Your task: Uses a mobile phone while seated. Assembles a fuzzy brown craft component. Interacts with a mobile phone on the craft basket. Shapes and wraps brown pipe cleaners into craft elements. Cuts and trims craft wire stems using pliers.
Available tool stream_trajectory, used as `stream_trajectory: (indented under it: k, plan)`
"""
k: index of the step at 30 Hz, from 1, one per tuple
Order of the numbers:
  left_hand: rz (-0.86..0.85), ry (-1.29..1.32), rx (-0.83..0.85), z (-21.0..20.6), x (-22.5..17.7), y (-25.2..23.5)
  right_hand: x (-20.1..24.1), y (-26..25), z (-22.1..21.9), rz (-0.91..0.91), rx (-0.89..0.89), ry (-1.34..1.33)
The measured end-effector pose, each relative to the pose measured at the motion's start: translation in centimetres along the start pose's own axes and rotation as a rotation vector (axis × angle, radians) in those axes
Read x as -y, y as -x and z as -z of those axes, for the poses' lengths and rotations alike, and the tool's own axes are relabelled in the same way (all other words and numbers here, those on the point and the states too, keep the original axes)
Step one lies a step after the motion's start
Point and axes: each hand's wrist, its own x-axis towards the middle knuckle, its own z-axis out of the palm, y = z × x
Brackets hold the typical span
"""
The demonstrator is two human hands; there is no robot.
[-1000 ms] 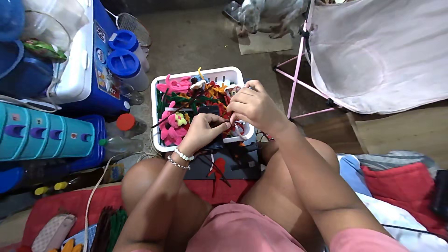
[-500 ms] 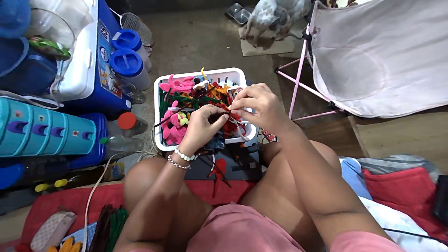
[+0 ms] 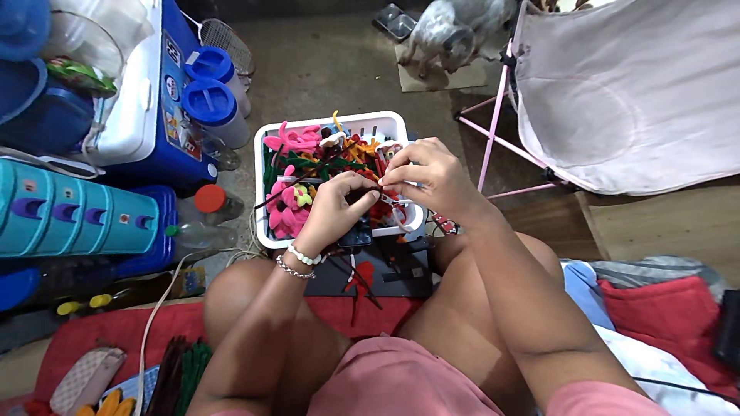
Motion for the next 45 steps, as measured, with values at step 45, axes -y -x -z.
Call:
stream_trajectory:
  k: [45]
  plan:
    - [0.17,0.107,-0.377,-2.0,0.4,0.0,4.2,0.0,-5.4,-0.663,-0.297,-0.499]
